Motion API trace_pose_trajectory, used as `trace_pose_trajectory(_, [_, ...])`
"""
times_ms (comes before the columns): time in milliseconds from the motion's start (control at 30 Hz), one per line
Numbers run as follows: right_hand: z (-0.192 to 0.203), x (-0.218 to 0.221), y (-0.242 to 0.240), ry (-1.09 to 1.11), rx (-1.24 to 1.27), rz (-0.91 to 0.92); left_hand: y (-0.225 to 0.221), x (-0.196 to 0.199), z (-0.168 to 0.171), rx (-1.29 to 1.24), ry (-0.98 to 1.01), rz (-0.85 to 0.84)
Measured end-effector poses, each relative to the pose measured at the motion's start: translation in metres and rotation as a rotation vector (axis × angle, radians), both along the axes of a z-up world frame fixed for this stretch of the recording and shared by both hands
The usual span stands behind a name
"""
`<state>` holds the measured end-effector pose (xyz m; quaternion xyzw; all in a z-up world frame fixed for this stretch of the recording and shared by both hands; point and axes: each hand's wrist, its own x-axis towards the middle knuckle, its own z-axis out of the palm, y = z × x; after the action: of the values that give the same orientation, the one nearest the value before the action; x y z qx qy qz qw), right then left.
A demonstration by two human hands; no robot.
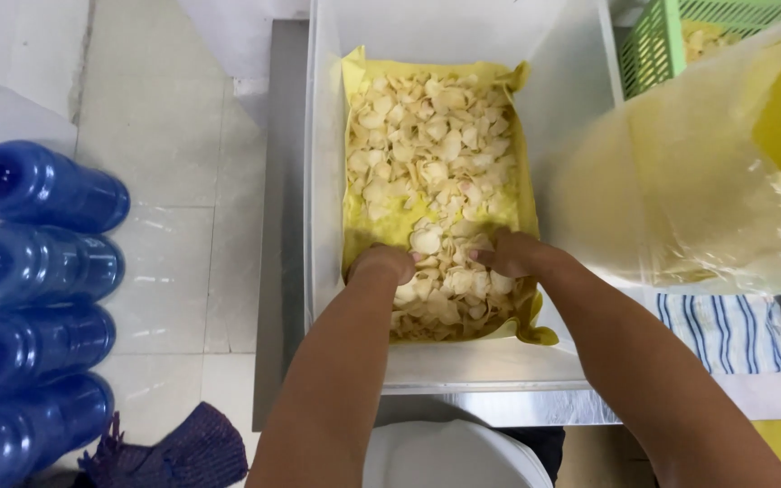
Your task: Packing fried chips from a large storage container into individual plastic bags while sorting through them.
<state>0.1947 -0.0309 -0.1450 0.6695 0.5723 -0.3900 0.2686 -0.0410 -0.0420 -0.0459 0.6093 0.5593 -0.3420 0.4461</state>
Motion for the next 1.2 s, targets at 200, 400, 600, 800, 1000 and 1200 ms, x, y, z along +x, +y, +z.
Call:
trace_pose_trajectory(200, [0.065, -0.042, -0.020, 0.242, -0.225, -0.506, 0.003, 0.003, -0.090, -0.007, -0.175, 0.210])
trace_pose_trajectory(400, [-0.014, -0.006, -0.015, 0.160, -0.195, -0.360, 0.012, 0.001, -0.088, -0.091, -0.259, 0.200])
trace_pose_trajectory(600, [0.052, -0.055, -0.023, 0.446, -0.249, -0.717, 0.013, 0.004, -0.035, -0.353, -0.404, 0.893])
trace_pose_trajectory(800, [0.013, -0.044, -0.022, 0.597, -0.182, -0.874, 0.017, 0.018, -0.099, -0.263, -0.433, 1.017])
trace_pose_trajectory(1000, [0.013, -0.041, -0.020, 0.643, -0.178, -0.931, 0.024, 0.018, -0.089, -0.347, -0.489, 1.181])
trace_pose_trajectory(1200, [0.010, -0.044, -0.021, 0.681, -0.145, -0.987, 0.027, 0.020, -0.110, -0.364, -0.516, 1.196])
